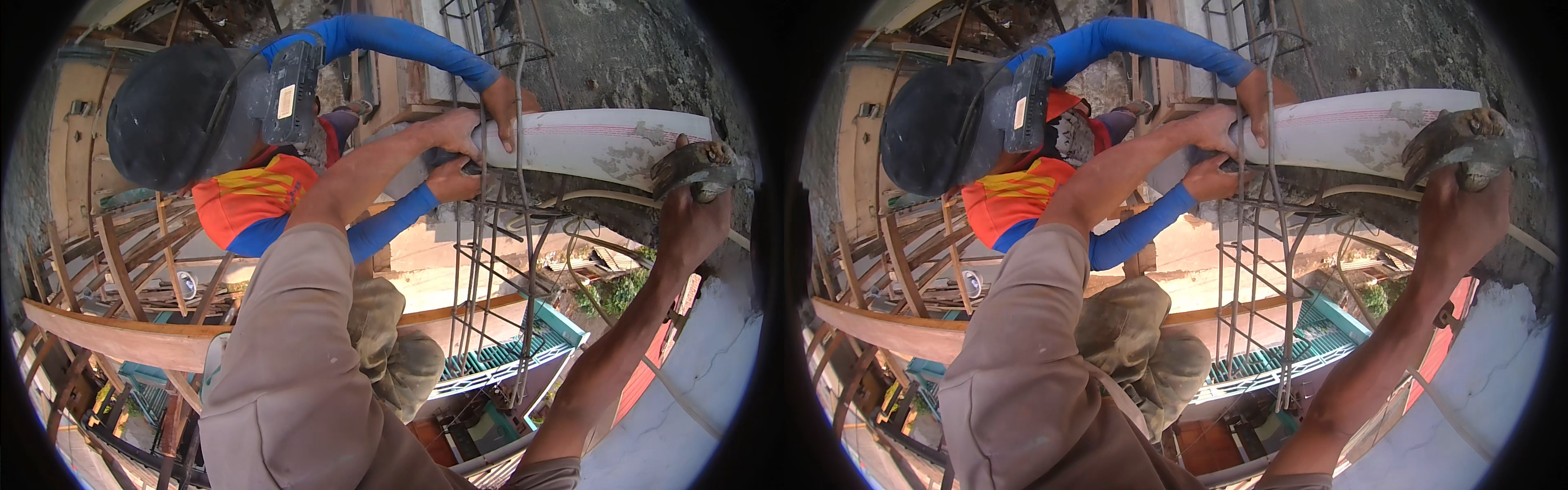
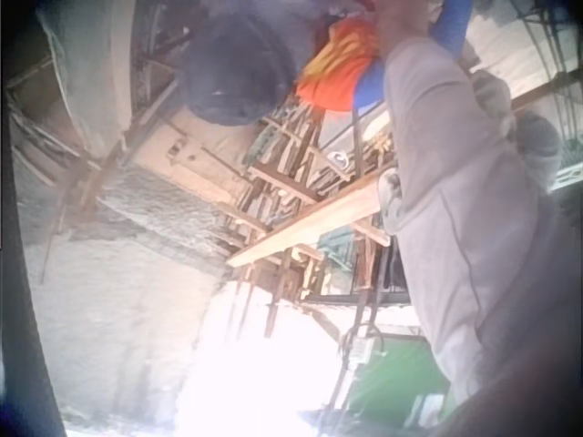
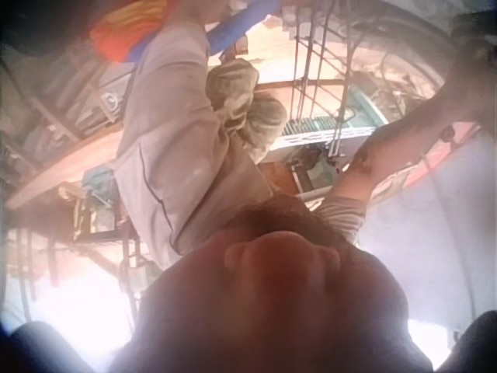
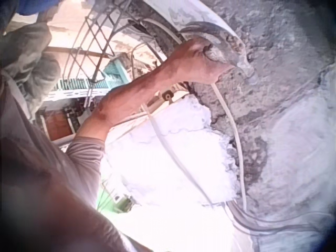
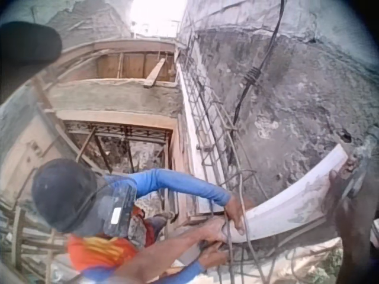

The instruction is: The person positions a white PVC pipe against a wall and ceiling, then uses a hammer to tap it into place. A coworker assists by holding the pipe steady while the person continues to secure it.

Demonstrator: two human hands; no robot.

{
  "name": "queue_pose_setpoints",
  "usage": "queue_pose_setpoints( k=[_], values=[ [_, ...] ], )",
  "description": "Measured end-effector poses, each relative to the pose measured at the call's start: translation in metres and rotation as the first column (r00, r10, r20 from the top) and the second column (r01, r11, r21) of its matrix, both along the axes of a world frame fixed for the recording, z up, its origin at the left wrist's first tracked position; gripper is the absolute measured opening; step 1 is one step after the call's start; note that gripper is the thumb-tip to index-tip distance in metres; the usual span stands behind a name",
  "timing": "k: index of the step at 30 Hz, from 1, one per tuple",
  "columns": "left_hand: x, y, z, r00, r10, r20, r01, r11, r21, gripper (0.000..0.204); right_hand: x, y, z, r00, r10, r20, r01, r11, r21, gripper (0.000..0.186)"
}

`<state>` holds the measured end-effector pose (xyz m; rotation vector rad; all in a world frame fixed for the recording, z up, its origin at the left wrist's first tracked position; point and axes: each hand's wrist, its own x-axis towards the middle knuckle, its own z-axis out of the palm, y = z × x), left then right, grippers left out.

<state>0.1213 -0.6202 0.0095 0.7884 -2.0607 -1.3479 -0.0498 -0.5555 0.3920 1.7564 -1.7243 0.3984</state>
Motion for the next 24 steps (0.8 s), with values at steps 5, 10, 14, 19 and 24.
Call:
queue_pose_setpoints(
  k=[5, 10, 14, 19, 24],
  values=[
    [0.008, -0.01, 0.008, 0.997, -0.073, 0.028, 0.07, 0.994, 0.088, 0.076, 0.009, 0.003, -0.001, 0.995, -0.056, 0.081, 0.052, 0.997, 0.048, 0.03],
    [0.002, -0.004, 0.008, 0.984, -0.089, 0.154, 0.06, 0.981, 0.184, 0.072, 0.015, 0.013, 0.002, 0.98, -0.164, 0.112, 0.164, 0.986, 0.011, 0.03],
    [-0.013, 0.009, 0.003, 0.988, 0.059, 0.146, -0.089, 0.973, 0.212, 0.069, 0.015, 0.016, 0.006, 0.999, -0.031, 0.041, 0.028, 0.997, 0.074, 0.032],
    [-0.019, 0.012, 0.002, 0.994, -0.012, 0.11, -0.013, 0.974, 0.227, 0.079, 0.012, 0.01, 0.01, 0.998, 0.058, 0.009, -0.059, 0.992, 0.11, 0.032],
    [-0.02, 0.021, 0.008, 0.994, 0.101, -0.043, -0.089, 0.97, 0.224, 0.067, 0.008, 0.006, 0.014, 0.998, 0.066, 0.022, -0.069, 0.988, 0.135, 0.032]
  ],
)
